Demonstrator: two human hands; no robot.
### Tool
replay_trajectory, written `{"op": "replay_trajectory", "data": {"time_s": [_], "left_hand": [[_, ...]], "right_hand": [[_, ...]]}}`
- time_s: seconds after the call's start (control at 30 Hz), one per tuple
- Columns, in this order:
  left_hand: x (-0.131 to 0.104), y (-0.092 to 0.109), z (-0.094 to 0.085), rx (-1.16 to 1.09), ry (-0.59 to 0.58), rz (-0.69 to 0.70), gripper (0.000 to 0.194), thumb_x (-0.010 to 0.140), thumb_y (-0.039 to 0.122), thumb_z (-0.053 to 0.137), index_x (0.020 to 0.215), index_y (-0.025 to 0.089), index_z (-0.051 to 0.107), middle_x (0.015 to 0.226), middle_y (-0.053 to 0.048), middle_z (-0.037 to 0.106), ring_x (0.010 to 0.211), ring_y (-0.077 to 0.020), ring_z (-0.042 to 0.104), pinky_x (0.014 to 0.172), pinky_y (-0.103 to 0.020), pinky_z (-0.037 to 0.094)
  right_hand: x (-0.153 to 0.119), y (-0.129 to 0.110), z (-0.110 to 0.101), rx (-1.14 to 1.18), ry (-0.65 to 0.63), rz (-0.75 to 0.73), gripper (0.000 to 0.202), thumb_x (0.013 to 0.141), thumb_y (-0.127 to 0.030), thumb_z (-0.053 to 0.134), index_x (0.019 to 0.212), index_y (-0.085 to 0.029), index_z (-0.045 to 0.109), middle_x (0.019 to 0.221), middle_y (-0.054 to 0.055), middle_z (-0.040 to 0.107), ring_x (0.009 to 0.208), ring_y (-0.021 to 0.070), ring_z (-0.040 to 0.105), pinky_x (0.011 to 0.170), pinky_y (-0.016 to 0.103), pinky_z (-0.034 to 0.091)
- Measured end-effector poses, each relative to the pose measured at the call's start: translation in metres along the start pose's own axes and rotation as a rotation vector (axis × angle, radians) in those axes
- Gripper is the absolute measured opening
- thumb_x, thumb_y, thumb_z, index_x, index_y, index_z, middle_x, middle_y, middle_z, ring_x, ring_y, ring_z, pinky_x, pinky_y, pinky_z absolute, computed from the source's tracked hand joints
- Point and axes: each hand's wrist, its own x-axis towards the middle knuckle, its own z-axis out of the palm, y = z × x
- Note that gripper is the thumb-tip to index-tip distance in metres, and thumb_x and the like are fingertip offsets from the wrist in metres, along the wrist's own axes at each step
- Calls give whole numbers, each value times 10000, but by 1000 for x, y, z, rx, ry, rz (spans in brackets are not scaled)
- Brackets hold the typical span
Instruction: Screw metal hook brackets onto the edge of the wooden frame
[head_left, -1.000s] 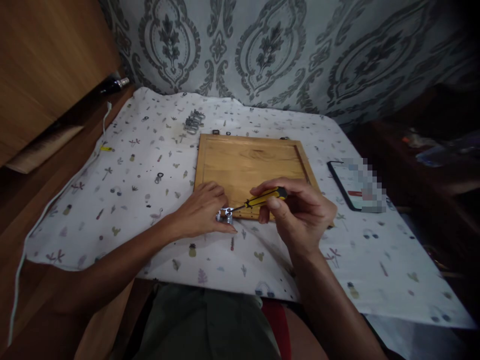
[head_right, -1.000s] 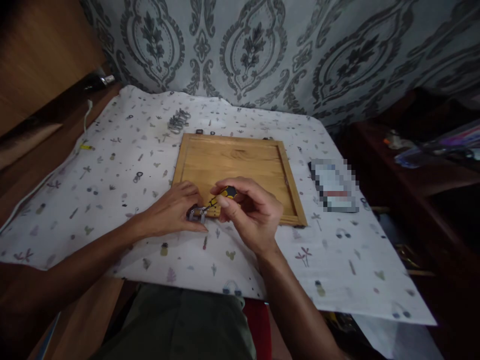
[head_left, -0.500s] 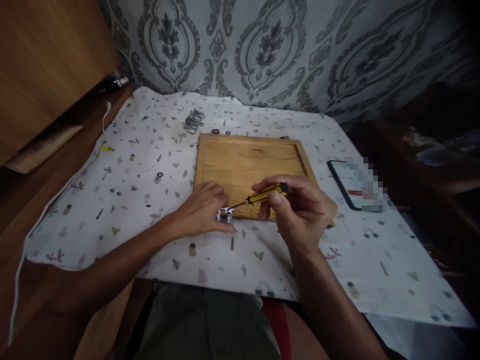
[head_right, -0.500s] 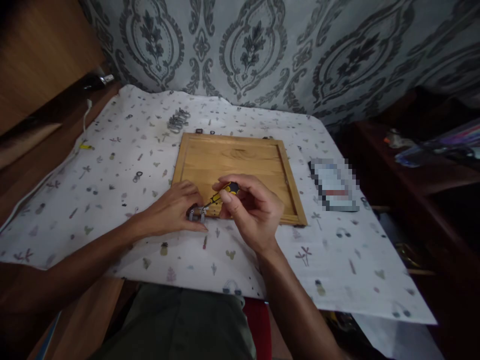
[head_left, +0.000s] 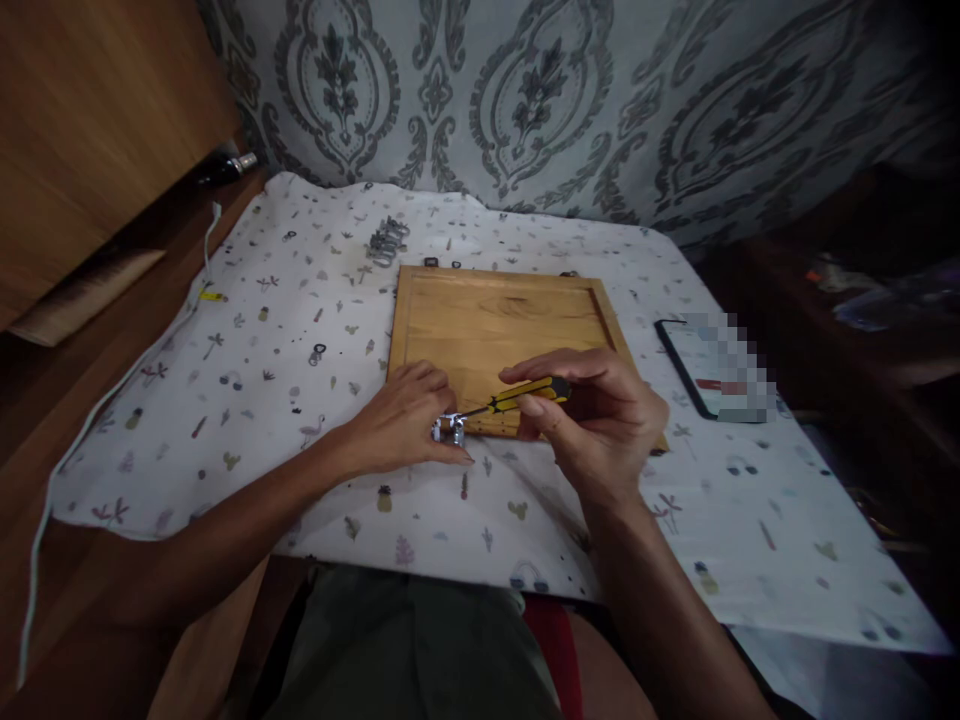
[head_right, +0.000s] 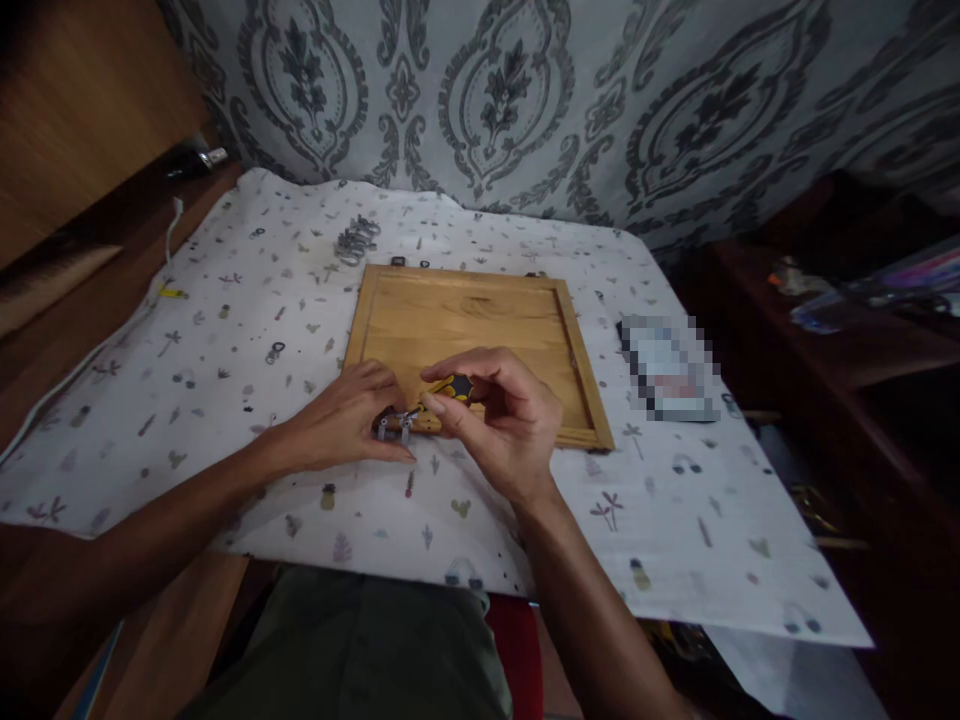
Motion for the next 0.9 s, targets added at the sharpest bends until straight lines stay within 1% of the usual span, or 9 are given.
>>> {"op": "replay_trajectory", "data": {"time_s": [0.1,0.17,0.27,0.37,0.43,0.53,0.7,0.8,0.9], "left_hand": [[-1,-1,0,-9,23,28,522,803,655,833,923,180,651,1000,-65,626,1019,-283,552,899,-404,455],[-1,-2,0,-14,27,36,520,806,650,834,942,182,655,996,-63,625,1015,-282,554,894,-401,455],[0,0,0,-8,10,14,525,799,639,846,940,170,659,996,-68,630,1017,-284,559,903,-408,459],[0,1,-1,-5,-4,-2,523,796,634,852,925,164,663,993,-70,634,1025,-288,561,914,-415,459],[1,1,-1,-8,-2,0,526,790,636,855,925,165,664,998,-71,635,1031,-289,560,915,-414,458],[0,-1,0,-6,8,10,528,788,638,856,931,168,663,1006,-70,633,1023,-282,556,907,-406,453],[0,-5,3,3,37,45,529,802,671,827,902,185,644,998,-63,628,1000,-271,546,891,-393,445],[-1,-5,3,5,37,50,530,806,678,820,896,188,638,996,-63,631,1000,-272,548,896,-398,447],[-1,-4,3,4,26,37,531,802,668,829,899,181,640,993,-67,631,1007,-275,549,901,-400,447]], "right_hand": [[0,1,0,33,5,16,217,821,-326,891,855,-216,707,827,18,804,548,120,680,360,176,531],[0,1,0,30,1,32,236,819,-349,895,871,-215,708,806,13,795,550,122,687,370,177,531],[-1,0,-1,27,-24,46,268,874,-429,839,1025,-222,761,860,26,794,593,129,712,395,189,543],[-2,-1,-3,21,-72,54,245,954,-408,758,1141,-253,787,931,29,810,504,88,653,435,212,571],[-2,0,-3,22,-80,43,182,958,-360,758,1106,-264,801,928,19,814,489,84,644,432,212,568],[-2,1,-3,9,-62,13,133,917,-331,804,1021,-249,802,901,15,810,511,97,652,396,203,527],[-1,4,-2,-14,-8,-20,163,833,-319,881,879,-232,752,826,18,790,623,140,694,456,227,544],[0,4,-1,9,0,-30,187,811,-292,900,883,-243,735,814,9,778,678,154,718,481,230,560],[0,4,-1,16,-3,-37,188,818,-297,897,898,-247,734,819,6,773,673,148,714,487,232,568]]}}
